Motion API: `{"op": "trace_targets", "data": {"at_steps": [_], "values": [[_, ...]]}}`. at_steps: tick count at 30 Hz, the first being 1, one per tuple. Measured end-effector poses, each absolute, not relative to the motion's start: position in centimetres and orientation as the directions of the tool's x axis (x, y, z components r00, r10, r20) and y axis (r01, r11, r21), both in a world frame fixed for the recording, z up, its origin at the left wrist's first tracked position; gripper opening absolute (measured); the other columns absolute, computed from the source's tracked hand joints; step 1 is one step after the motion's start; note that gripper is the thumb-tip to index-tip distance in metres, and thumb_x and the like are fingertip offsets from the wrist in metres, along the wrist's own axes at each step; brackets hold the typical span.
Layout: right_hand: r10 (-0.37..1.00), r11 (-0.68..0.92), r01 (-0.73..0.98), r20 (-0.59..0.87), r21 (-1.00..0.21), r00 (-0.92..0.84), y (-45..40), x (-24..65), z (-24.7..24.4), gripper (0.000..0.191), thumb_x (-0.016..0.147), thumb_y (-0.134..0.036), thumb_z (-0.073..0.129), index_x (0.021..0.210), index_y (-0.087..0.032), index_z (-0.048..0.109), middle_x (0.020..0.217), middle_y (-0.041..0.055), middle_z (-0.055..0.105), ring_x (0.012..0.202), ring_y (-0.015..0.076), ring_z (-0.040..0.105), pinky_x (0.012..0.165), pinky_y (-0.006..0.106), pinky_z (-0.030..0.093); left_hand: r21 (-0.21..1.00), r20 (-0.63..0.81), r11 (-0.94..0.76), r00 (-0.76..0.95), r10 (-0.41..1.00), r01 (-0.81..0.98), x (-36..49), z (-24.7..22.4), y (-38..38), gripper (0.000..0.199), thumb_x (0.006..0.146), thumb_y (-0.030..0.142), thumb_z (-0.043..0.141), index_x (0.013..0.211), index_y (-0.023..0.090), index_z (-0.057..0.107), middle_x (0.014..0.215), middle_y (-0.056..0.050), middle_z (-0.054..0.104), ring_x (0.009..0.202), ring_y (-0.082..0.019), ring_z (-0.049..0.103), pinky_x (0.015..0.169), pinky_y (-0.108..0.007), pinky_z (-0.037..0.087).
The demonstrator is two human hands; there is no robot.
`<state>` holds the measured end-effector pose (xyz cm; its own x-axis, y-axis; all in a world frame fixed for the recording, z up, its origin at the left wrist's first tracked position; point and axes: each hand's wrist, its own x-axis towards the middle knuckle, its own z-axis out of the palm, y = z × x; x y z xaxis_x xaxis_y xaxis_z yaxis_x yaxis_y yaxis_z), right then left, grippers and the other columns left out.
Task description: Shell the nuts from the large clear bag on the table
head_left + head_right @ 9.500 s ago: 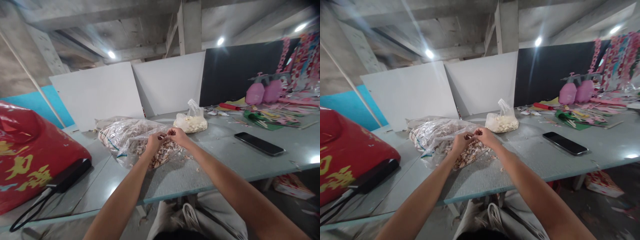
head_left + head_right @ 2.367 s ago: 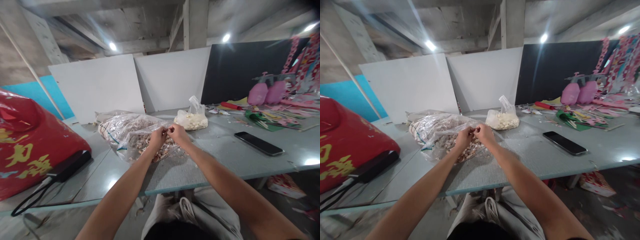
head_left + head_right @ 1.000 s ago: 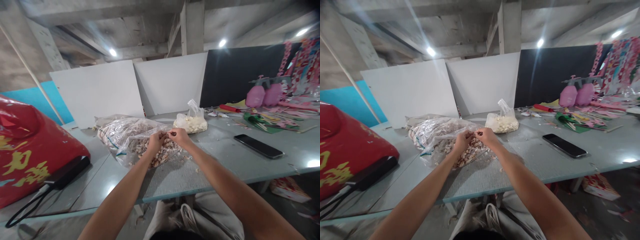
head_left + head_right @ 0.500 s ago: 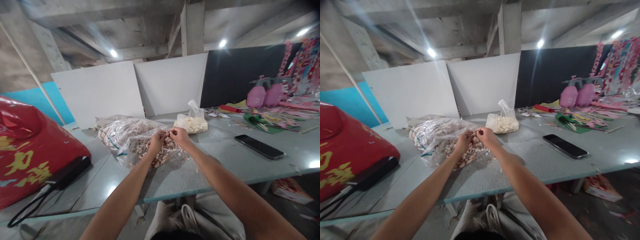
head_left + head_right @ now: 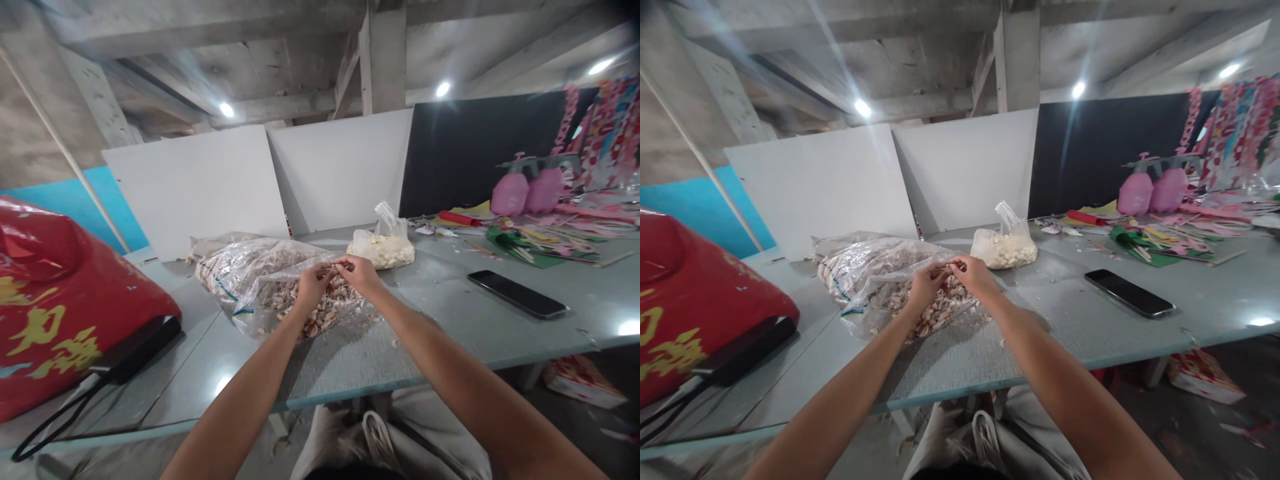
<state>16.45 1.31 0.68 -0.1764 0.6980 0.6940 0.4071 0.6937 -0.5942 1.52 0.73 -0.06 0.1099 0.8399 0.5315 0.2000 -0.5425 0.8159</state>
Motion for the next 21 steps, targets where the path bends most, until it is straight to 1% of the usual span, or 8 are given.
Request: {"op": "trace_targets", "data": {"at_steps": [3,5,9,12,15,17,19,21], "values": [[0.686,0.698,0.421,0.71,-0.58,-0.159,1.16,16.41,0.82,0.021,0.079,-0.028,0.051,0.087,-0.017,0.067,0.079,0.0032,0.068,0.072,0.014,0.062,0.067,0.023,0.046,0.835,0.512,-0.521,0.096,0.854,0.176,1.55,-0.14,0.88,0.038,0.073,0.045,0.058,0.089,0.012,0.065,0.056,0.0,0.059,0.042,-0.011,0.054,0.041,-0.02,0.041],[0.672,0.704,0.434,0.724,-0.562,-0.154,1.04,16.4,0.93,0.02,0.08,-0.028,0.051,0.087,-0.017,0.067,0.079,0.0033,0.068,0.072,0.0138,0.061,0.068,0.023,0.046,0.871,0.469,-0.481,0.116,0.875,0.104,1.59,-0.15,0.98,0.04,0.072,0.047,0.058,0.09,0.011,0.064,0.053,0.001,0.057,0.042,-0.011,0.054,0.042,-0.021,0.042],[0.661,0.706,0.455,0.735,-0.542,-0.15,1.05,16.49,0.99,0.023,0.08,-0.029,0.05,0.089,-0.017,0.068,0.082,0.004,0.068,0.073,0.0138,0.061,0.067,0.022,0.045,0.931,0.366,-0.359,0.174,0.914,-0.073,1.7,-0.01,0.85,0.055,0.065,0.046,0.067,0.106,0.01,0.058,0.056,0.002,0.058,0.042,-0.011,0.054,0.044,-0.023,0.044],[0.664,0.71,0.437,0.732,-0.553,-0.152,1.24,16.56,0.87,0.025,0.081,-0.032,0.05,0.09,-0.018,0.069,0.087,0.0049,0.069,0.077,0.0153,0.062,0.07,0.024,0.046,0.936,0.352,-0.339,0.184,0.918,-0.096,1.67,0.06,0.69,0.067,0.061,0.046,0.071,0.116,0.011,0.054,0.065,0.001,0.061,0.043,-0.01,0.054,0.044,-0.023,0.045],[0.684,0.704,0.391,0.714,-0.593,-0.148,1.34,16.49,0.78,0.024,0.08,-0.031,0.051,0.089,-0.019,0.07,0.088,0.0043,0.07,0.079,0.0166,0.063,0.071,0.024,0.048,0.923,0.385,-0.382,0.171,0.907,-0.052,1.52,0.01,0.77,0.061,0.063,0.048,0.069,0.11,0.012,0.059,0.072,-0.001,0.062,0.043,-0.008,0.053,0.044,-0.023,0.044],[0.711,0.689,0.352,0.686,-0.634,-0.156,1.25,16.41,0.78,0.025,0.08,-0.032,0.052,0.089,-0.019,0.071,0.089,0.004,0.07,0.078,0.017,0.064,0.067,0.024,0.05,0.906,0.42,-0.423,0.151,0.895,-0.012,1.39,-0.03,0.93,0.054,0.063,0.049,0.068,0.102,0.012,0.063,0.075,-0.002,0.063,0.043,-0.008,0.053,0.042,-0.022,0.043],[0.738,0.669,0.304,0.654,-0.679,-0.165,1.07,16.33,0.83,0.026,0.079,-0.034,0.053,0.09,-0.019,0.071,0.09,0.0042,0.07,0.076,0.0172,0.064,0.061,0.023,0.051,0.891,0.447,-0.453,0.114,0.887,0.03,1.27,-0.04,1.08,0.05,0.061,0.05,0.069,0.094,0.012,0.064,0.071,-0.001,0.062,0.043,-0.008,0.052,0.041,-0.021,0.042],[0.765,0.643,0.26,0.621,-0.72,-0.17,0.89,16.31,0.91,0.029,0.077,-0.037,0.054,0.09,-0.017,0.071,0.087,0.0049,0.07,0.068,0.0167,0.064,0.053,0.022,0.051,0.883,0.459,-0.464,0.071,0.886,0.075,1.16,-0.03,1.21,0.047,0.06,0.049,0.07,0.088,0.012,0.065,0.066,0.0,0.061,0.043,-0.008,0.052,0.041,-0.02,0.041]]}}
